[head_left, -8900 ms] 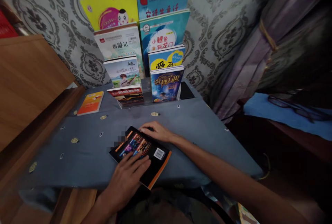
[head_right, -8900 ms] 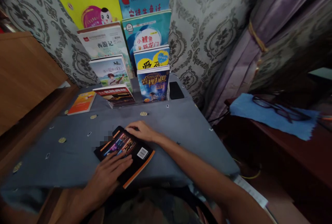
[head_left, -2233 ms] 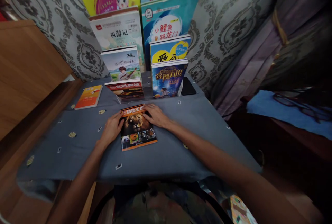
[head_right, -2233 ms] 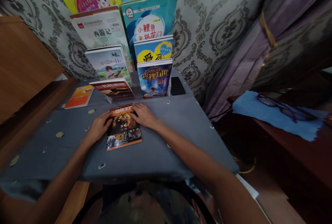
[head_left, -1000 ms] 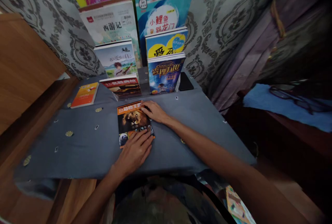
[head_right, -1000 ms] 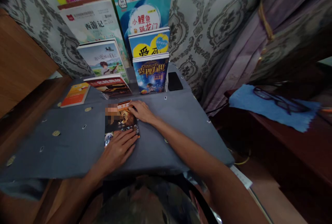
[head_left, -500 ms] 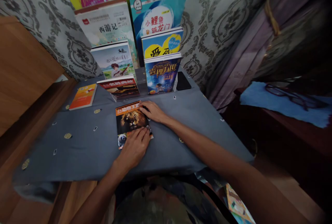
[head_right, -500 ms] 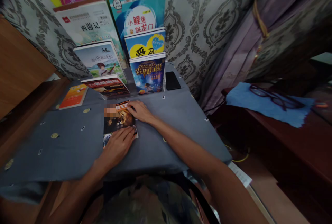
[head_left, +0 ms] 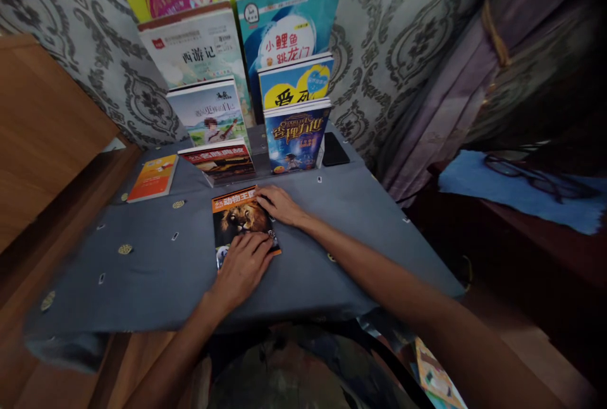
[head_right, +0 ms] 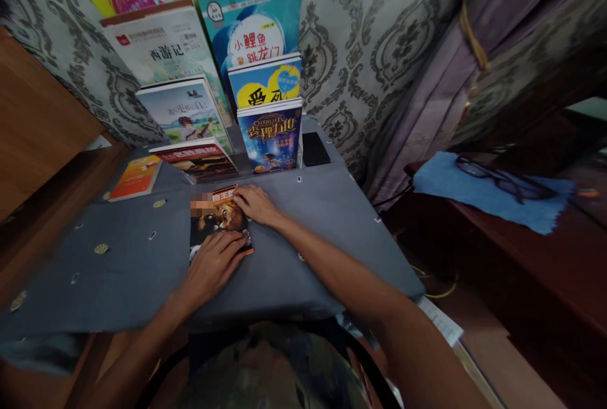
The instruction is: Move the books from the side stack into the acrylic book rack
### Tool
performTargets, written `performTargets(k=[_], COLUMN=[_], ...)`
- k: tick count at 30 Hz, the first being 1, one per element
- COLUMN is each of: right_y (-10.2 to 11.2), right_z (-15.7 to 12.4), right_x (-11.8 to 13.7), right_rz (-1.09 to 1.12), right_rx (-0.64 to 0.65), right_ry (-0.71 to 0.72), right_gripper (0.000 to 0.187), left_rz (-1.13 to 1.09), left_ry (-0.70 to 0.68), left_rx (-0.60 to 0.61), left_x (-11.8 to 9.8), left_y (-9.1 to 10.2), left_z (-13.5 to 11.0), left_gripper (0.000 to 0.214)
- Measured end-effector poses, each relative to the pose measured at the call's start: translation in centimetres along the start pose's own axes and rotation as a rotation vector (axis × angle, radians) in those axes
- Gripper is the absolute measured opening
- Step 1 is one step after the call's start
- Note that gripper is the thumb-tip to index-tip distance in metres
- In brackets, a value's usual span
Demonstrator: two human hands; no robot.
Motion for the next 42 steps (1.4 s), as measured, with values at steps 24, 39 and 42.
performTargets(k=[24,39,42], right_y=[-3.0,-2.5,-2.4], right_z=[-2.5,-0.7,-1.9], right_x=[6.3,3.2,3.1], right_rz=[-0.263,-0.358,-0.385], right_rx=[0.13,0.065,0.051], right_ry=[0.211,-0.105,-0.11], right_gripper=[0.047,0.055,0.055], left_rz=[0.03,0.065,0.083], left_ry=[0.365,0.435,0.467], left_rx=[-0.124,-0.189,-0.175], left_x=[12.7,12.9,12.9], left_y=[-1.4,-1.8,-1.8], left_z=[0.7,0.1,0.0], left_gripper=[0.038,0.037,0.039])
Point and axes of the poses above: each hand's wrist, its own z-axis towards the middle knuckle, its own y-axis out of the back of the hand, x = y × z, the point moved 3 cm from there along z, towards the middle knuckle, and after that the axes turned 5 degrees about -y, right-handed, at the moved point
